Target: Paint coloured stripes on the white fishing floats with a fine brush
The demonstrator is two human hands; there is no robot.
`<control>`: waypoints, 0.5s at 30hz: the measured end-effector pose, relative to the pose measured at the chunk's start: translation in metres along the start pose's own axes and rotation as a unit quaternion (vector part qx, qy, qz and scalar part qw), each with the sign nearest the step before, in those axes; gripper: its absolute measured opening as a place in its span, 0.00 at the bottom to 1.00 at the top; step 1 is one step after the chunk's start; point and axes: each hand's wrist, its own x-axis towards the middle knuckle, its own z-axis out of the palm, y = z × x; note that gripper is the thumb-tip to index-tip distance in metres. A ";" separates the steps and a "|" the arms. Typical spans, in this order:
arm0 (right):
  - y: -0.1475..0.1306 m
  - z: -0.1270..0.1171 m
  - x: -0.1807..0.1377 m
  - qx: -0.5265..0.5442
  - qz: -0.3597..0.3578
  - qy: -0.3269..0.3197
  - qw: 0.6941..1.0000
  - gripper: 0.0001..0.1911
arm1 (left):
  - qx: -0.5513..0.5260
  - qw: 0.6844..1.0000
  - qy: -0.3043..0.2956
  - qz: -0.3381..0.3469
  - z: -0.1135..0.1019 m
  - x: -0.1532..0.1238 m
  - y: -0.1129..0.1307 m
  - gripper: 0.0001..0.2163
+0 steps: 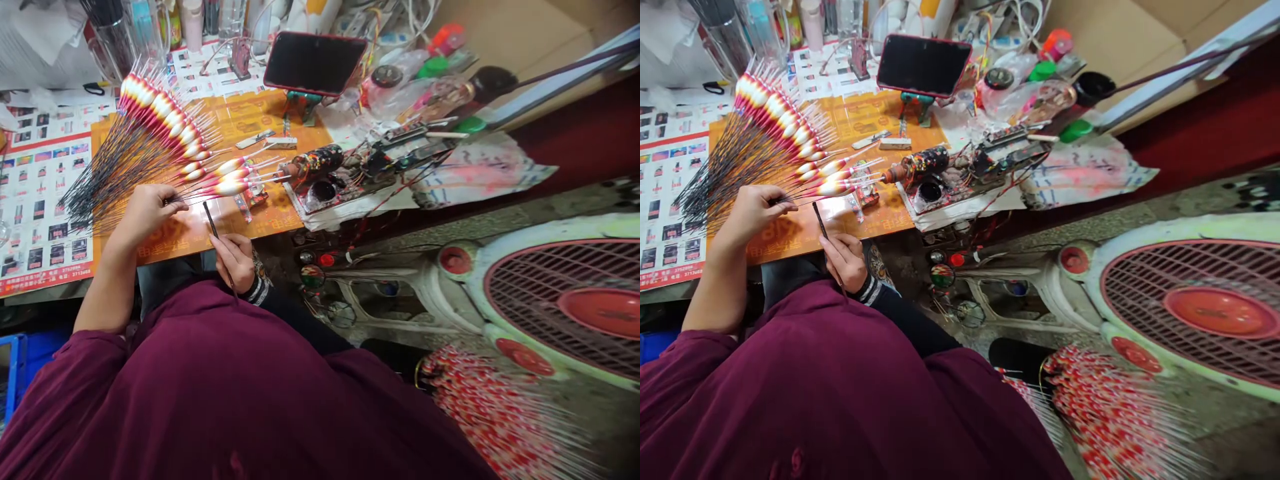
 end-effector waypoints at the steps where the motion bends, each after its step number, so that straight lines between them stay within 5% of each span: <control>1: 0.000 0.000 0.000 -0.007 0.003 -0.004 1.000 0.26 | -0.002 1.000 0.001 0.001 0.000 0.000 0.000 0.05; 15: 0.002 0.006 -0.005 0.018 0.020 -0.018 0.999 0.28 | -0.005 1.000 -0.006 0.000 0.002 0.000 0.000 0.05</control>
